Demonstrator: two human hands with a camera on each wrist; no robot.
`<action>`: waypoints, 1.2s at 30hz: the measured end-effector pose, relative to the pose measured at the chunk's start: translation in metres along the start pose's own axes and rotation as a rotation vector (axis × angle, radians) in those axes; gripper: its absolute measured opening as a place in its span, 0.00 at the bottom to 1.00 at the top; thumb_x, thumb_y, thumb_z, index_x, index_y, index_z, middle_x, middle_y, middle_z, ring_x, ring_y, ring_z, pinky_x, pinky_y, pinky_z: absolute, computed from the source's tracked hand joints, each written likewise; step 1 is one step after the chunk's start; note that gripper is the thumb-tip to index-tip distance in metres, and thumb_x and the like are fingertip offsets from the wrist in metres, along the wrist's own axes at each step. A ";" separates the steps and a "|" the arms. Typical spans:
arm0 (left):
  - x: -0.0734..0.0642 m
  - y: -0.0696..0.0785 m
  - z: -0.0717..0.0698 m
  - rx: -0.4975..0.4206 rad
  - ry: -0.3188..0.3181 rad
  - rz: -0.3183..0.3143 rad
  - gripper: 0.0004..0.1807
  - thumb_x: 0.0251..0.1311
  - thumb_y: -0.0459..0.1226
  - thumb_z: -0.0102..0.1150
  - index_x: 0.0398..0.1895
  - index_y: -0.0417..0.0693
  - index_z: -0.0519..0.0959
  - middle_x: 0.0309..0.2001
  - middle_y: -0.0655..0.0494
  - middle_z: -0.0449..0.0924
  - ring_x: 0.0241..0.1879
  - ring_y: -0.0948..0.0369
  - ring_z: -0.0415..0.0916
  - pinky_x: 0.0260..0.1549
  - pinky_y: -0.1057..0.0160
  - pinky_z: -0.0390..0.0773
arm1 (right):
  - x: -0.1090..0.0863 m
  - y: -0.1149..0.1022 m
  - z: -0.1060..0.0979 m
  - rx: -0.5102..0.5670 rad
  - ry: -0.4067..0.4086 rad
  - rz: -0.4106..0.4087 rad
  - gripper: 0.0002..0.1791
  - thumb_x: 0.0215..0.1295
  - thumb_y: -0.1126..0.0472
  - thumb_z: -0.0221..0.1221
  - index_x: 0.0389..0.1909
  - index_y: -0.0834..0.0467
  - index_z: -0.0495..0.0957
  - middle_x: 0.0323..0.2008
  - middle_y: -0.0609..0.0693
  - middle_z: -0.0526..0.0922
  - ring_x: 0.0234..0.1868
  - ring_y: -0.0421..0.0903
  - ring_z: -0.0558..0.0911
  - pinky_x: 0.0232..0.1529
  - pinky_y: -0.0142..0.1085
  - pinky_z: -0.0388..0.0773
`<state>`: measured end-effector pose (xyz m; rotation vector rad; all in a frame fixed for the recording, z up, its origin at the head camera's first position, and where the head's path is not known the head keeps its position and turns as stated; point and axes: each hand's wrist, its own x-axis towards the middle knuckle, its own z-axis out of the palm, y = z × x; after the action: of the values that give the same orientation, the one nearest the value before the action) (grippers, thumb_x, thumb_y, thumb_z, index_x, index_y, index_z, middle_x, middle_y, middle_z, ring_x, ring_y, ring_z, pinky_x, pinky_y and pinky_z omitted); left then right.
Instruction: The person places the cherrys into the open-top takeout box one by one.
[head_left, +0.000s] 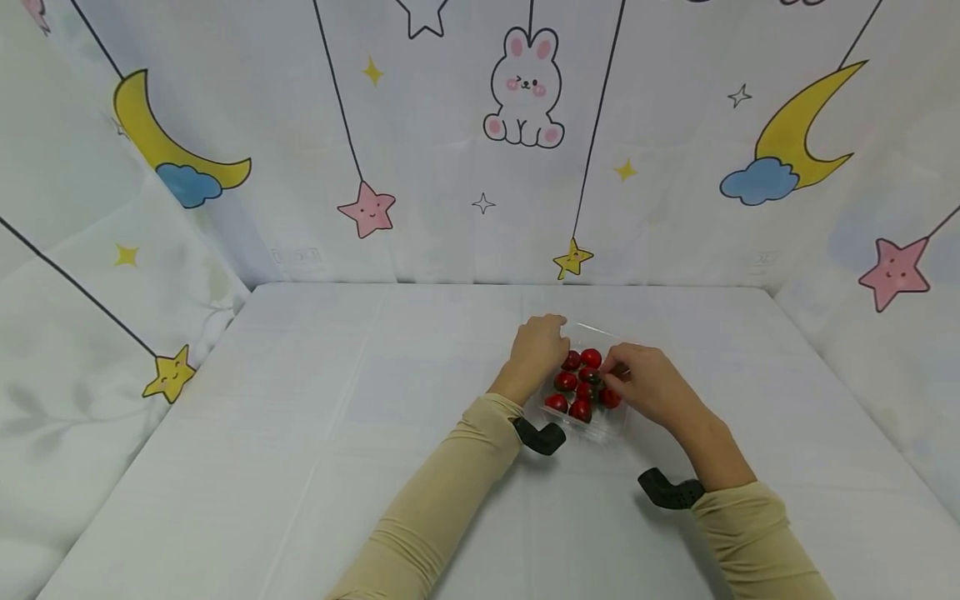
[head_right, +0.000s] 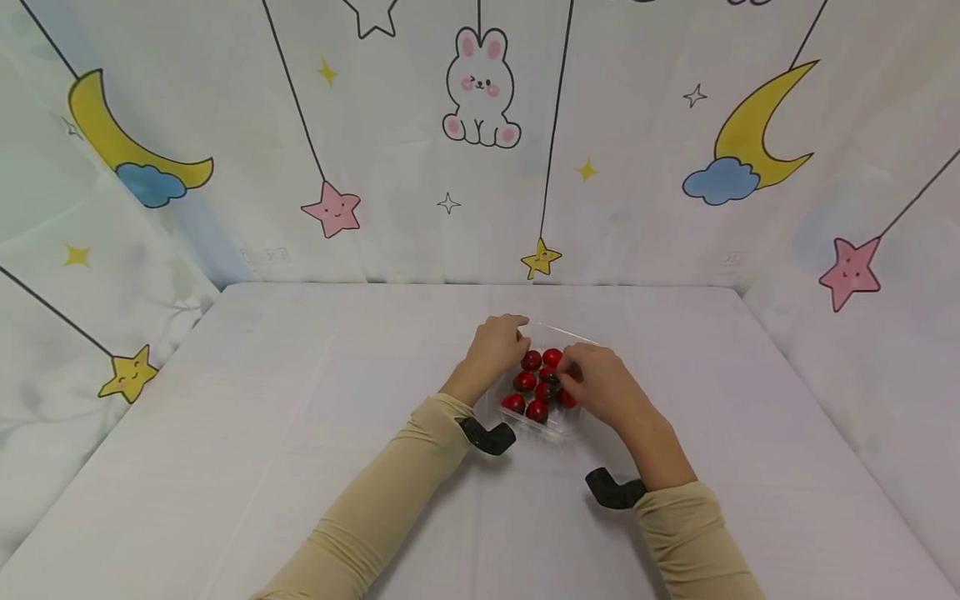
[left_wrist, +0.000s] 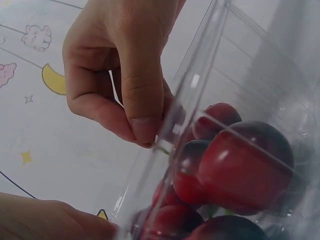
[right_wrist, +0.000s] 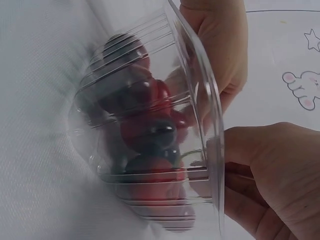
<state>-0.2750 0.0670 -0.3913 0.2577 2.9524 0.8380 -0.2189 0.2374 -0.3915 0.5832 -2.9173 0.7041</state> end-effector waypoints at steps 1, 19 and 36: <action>0.000 0.000 0.000 -0.002 -0.001 -0.003 0.21 0.66 0.39 0.52 0.62 0.52 0.74 0.57 0.55 0.79 0.32 0.61 0.75 0.21 0.69 0.71 | 0.000 0.000 0.000 0.002 -0.008 -0.005 0.03 0.57 0.68 0.61 0.29 0.57 0.78 0.32 0.51 0.84 0.35 0.46 0.84 0.35 0.41 0.82; 0.001 -0.002 -0.001 0.004 -0.011 0.003 0.21 0.65 0.39 0.52 0.62 0.52 0.74 0.57 0.56 0.79 0.35 0.61 0.76 0.24 0.68 0.74 | 0.001 -0.001 0.000 -0.041 -0.103 -0.056 0.06 0.54 0.68 0.63 0.26 0.53 0.78 0.26 0.45 0.80 0.31 0.40 0.77 0.33 0.34 0.79; 0.000 -0.001 -0.002 0.024 -0.008 0.003 0.21 0.65 0.40 0.52 0.62 0.53 0.73 0.57 0.56 0.79 0.38 0.60 0.78 0.29 0.68 0.76 | 0.000 -0.005 0.000 -0.092 -0.123 -0.081 0.05 0.54 0.66 0.65 0.27 0.53 0.80 0.27 0.44 0.81 0.31 0.40 0.78 0.35 0.37 0.80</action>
<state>-0.2757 0.0652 -0.3895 0.2669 2.9568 0.8001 -0.2167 0.2330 -0.3893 0.7547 -2.9985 0.5391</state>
